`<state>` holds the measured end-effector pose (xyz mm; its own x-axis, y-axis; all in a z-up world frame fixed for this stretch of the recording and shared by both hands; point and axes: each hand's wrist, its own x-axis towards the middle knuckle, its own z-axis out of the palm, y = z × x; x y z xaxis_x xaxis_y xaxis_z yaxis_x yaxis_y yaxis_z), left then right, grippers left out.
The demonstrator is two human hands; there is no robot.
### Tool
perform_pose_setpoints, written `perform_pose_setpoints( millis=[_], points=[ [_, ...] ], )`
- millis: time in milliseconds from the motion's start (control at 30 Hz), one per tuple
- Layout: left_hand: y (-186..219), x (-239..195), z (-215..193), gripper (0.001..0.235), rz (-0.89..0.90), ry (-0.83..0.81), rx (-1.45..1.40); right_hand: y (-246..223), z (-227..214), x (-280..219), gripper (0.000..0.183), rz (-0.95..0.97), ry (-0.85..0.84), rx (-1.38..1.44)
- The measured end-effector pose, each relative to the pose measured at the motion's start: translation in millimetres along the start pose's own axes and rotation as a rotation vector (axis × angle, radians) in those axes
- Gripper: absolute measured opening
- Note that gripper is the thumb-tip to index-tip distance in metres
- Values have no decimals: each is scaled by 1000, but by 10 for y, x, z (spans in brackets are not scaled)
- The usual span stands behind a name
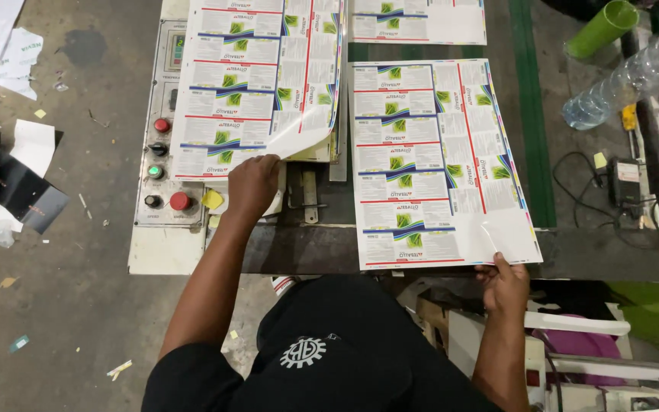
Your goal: Sorting and stacking large sheets of printed labels on a workbench.
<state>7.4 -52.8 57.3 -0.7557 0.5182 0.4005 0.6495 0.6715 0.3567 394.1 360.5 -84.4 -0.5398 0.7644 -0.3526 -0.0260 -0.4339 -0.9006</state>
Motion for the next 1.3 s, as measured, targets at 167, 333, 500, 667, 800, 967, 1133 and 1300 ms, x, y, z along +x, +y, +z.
perform_pose_setpoints(
  millis=[167, 333, 500, 667, 800, 967, 1133, 1300],
  points=[
    [155, 80, -223, 7, 13, 93, -36, 110, 81, 202, 25, -8, 22, -18],
    [183, 82, -201, 8, -13, 90, -31, 40, 556, 381, 29, 12, 13, -16],
    [262, 62, -210, 10, -15, 82, -81, 87, 930, 910, 28, 12, -59, 35],
    [242, 101, -217, 9, 3, 106, -86, 1, 1251, 1450, 29, 17, -74, 18],
    [250, 105, -233, 8, -29, 100, -82, -94, 1386, 1629, 37, 83, -129, 0],
    [557, 4, -274, 14, 134, 227, -230, -116, 1414, 1076, 53, 38, -96, -136],
    [1095, -181, -72, 23, 277, 56, -399, 144, 1716, 313, 61, 93, -383, -271],
    [1411, -303, 235, 18, 392, -340, -415, 390, 1950, -162, 45, 213, -718, -181]
  ],
)
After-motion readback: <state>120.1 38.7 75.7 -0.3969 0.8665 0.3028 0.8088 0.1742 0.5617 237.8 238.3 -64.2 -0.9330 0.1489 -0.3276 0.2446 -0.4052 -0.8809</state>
